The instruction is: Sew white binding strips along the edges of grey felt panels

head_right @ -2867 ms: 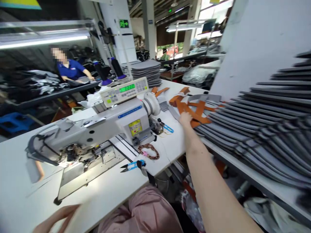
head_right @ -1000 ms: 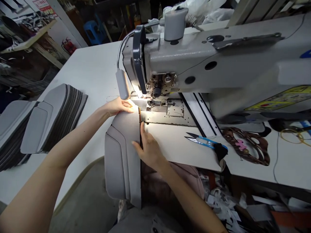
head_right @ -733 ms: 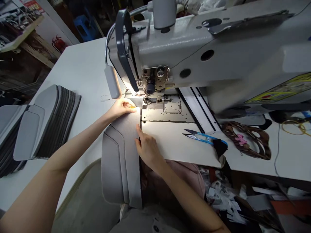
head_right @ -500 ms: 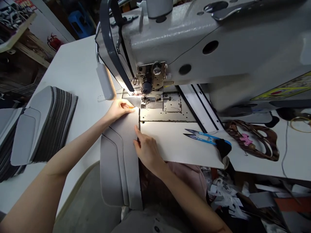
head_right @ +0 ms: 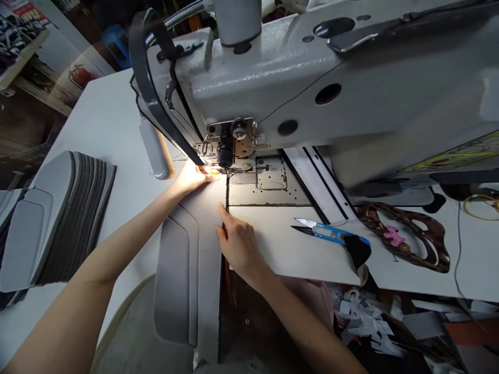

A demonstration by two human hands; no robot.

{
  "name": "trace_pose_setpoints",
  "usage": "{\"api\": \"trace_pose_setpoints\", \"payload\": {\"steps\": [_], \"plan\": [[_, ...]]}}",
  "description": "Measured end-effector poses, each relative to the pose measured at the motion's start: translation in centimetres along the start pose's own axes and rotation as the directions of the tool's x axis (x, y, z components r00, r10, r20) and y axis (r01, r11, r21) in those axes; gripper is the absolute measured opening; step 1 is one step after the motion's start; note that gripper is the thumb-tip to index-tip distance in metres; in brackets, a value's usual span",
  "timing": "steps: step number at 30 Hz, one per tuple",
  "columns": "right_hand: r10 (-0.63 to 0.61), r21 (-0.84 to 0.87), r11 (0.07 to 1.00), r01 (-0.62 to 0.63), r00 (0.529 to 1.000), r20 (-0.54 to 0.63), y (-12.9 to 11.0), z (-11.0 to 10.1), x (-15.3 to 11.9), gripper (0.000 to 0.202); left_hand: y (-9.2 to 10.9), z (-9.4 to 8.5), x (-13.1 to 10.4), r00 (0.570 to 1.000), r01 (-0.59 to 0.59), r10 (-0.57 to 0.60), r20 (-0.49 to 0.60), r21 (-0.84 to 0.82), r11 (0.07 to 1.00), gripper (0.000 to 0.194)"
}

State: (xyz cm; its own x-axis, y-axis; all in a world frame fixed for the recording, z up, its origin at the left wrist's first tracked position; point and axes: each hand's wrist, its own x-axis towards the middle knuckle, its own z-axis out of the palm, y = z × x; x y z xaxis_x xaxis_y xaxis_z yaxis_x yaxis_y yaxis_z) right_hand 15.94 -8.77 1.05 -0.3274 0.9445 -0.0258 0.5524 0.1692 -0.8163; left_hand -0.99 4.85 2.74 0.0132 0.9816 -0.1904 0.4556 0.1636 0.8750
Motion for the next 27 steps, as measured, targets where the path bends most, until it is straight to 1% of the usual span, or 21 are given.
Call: {"api": "trace_pose_setpoints", "payload": {"steps": [3,5,7,9,10,11,12,13,14,15,16,17,18,20,25,27], "plan": [[0.008,0.001,1.0,-0.008,1.0,-0.003,0.1,-0.2,0.2,0.054,0.1,0.3,0.4,1.0,0.0,0.0,-0.016,0.002,1.0,0.03],[0.014,0.0,1.0,-0.014,1.0,0.009,0.1,-0.3,0.3,0.054,-0.1,0.4,0.6,1.0,0.0,0.0,-0.022,0.007,1.0,0.032],[0.021,-0.011,1.0,-0.021,1.0,0.017,0.1,-0.3,0.4,0.054,-0.4,0.5,0.6,1.0,-0.007,0.008,-0.024,0.012,1.0,0.029],[0.028,-0.031,0.999,-0.028,0.999,0.019,0.0,-0.2,0.4,0.053,-0.8,0.7,0.0,0.998,-0.019,0.022,-0.06,0.039,0.999,0.026],[0.032,-0.041,0.999,-0.031,0.999,0.019,0.0,-0.2,0.4,0.052,-1.0,0.8,-0.5,0.995,-0.04,0.046,-0.089,0.07,0.997,0.023],[0.034,-0.05,0.998,-0.033,0.999,0.019,-0.1,-0.2,0.4,0.052,-1.1,1.0,-1.3,0.988,-0.083,0.099,-0.115,0.131,0.988,0.018],[0.037,-0.058,0.998,-0.036,0.999,0.019,-0.1,-0.2,0.4,0.051,-1.3,1.2,-2.2,0.976,-0.148,0.178,-0.122,0.224,0.963,0.011],[0.039,-0.064,0.997,-0.037,0.999,0.019,-0.1,-0.2,0.4,0.051,-1.4,1.5,-3.3,0.956,-0.228,0.275,-0.1,0.337,0.914,0.004],[0.039,-0.07,0.997,-0.037,0.999,0.017,-0.1,-0.2,0.4,0.05,-1.5,1.8,-4.5,0.927,-0.311,0.371,-0.049,0.45,0.837,0.008],[0.038,-0.075,0.997,-0.036,0.999,0.016,-0.1,-0.2,0.5,0.05,-1.7,2.1,-5.6,0.894,-0.383,0.448,0.017,0.548,0.744,0.016],[0.036,-0.08,0.996,-0.034,0.999,0.014,-0.1,-0.2,0.6,0.05,-1.8,2.4,-6.6,0.864,-0.433,0.498,0.077,0.62,0.655,0.023],[0.034,-0.085,0.996,-0.032,0.999,0.014,-0.1,-0.2,0.7,0.05,-2.0,2.7,-7.4,0.844,-0.458,0.525,0.113,0.662,0.594,0.028],[0.034,-0.092,0.995,-0.032,0.999,0.015,-0.1,-0.2,0.8,0.05,-2.1,2.9,-8.0,0.83,-0.47,0.542,0.13,0.686,0.555,0.032],[0.044,-0.111,0.993,-0.041,0.999,0.02,-0.3,-0.2,1.0,0.051,-2.5,3.1,-8.6,0.814,-0.478,0.567,0.13,0.703,0.526,0.035],[0.056,-0.124,0.991,-0.05,0.997,0.046,-1.3,-0.3,0.5,0.05,-3.2,3.0,-8.5,0.778,-0.52,0.62,0.106,0.663,0.539,0.031],[0.041,-0.146,0.989,-0.036,0.999,0.035,-1.6,-0.9,0.2,0.044,-3.4,2.9,-8.3,0.763,-0.538,0.638,0.1,0.644,0.543,0.032]]}}
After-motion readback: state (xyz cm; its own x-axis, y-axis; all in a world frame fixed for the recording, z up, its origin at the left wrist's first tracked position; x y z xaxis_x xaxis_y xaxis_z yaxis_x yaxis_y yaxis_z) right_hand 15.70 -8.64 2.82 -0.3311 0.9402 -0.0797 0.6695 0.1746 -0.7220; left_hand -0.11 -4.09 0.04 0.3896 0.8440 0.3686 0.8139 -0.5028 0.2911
